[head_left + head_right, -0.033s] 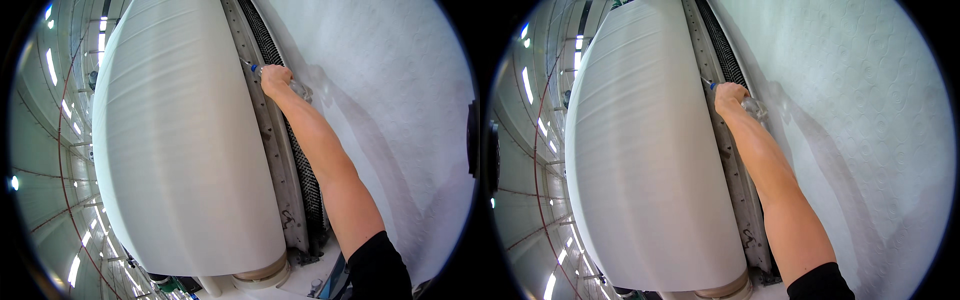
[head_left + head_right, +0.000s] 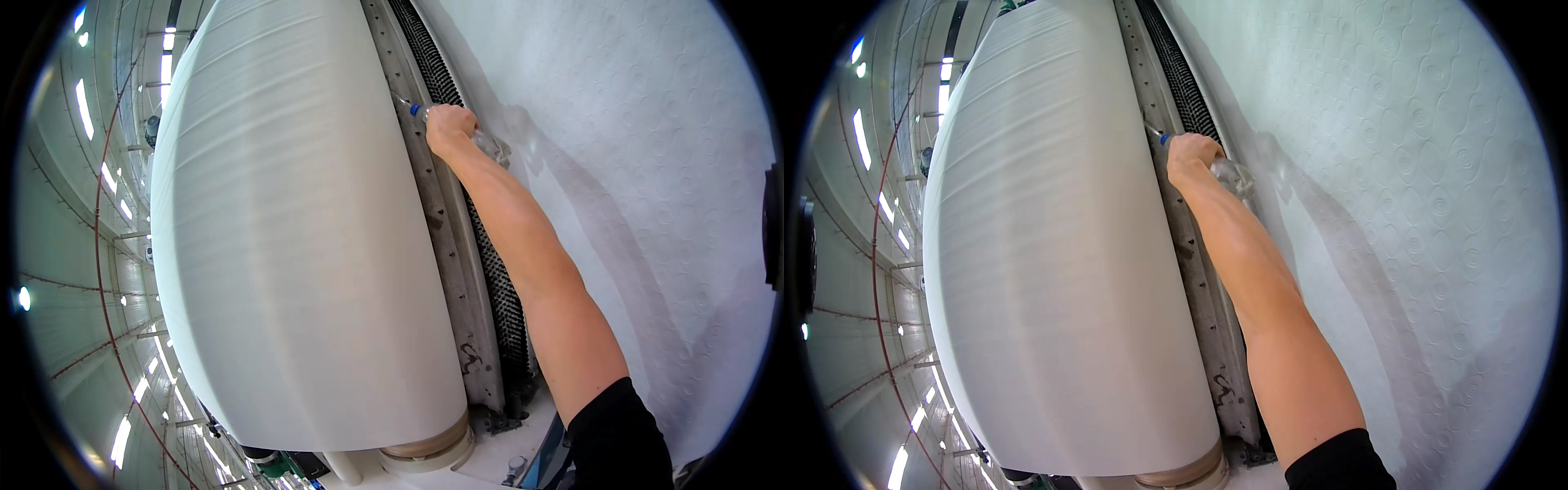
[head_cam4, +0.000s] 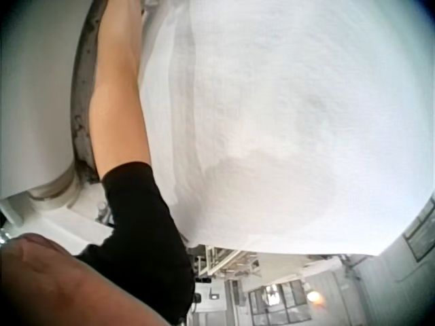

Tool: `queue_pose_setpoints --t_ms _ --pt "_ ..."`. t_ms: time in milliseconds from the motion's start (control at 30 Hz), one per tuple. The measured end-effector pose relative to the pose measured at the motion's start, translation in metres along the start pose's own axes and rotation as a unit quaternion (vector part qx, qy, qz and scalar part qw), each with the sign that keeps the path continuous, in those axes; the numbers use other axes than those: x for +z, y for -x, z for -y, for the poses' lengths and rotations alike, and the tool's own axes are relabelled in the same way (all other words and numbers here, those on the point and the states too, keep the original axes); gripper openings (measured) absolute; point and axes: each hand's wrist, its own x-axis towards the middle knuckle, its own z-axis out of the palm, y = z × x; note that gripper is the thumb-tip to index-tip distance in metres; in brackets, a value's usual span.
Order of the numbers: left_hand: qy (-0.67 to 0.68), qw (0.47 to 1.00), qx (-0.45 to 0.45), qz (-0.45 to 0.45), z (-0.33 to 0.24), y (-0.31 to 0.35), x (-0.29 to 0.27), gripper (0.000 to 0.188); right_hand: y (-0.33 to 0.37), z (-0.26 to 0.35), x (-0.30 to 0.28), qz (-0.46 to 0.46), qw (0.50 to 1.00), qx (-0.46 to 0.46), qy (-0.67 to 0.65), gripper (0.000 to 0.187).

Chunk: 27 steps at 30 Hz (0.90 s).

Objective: The person pours liquid from a plastic bottle onto a rotating mesh roller and metal components of a large industrial machine, then operates a touch screen on a control panel.

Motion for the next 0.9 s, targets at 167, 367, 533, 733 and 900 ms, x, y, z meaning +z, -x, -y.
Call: queue_pose_setpoints --t_ms 167,367,533,733,900 --pt "-0.003 1.000 -0.001 -0.003 0.002 -0.003 0.004 0.023 -0.007 -0.001 -0.008 -0.025 1.000 0.012 -0.009 0.025" --pt "-0.005 1.000 -0.002 -0.007 0.003 -0.006 0.007 0.023 -0.013 -0.002 -0.010 -0.037 0.999 0.021 0.015 0.026" --pt "-0.007 1.000 -0.008 -0.007 0.001 -0.007 0.009 0.023 -0.016 -0.005 -0.006 -0.019 0.999 0.025 0.024 0.029" --pt "-0.007 1.000 -0.009 -0.009 0.001 -0.012 0.009 0.022 -0.011 -0.007 -0.016 0.071 0.996 0.040 -0.048 0.043" --pt "-0.013 1.000 -0.008 -0.013 0.003 -0.015 0.010 0.022 0.001 -0.003 -0.024 0.155 0.985 0.033 -0.072 0.045"
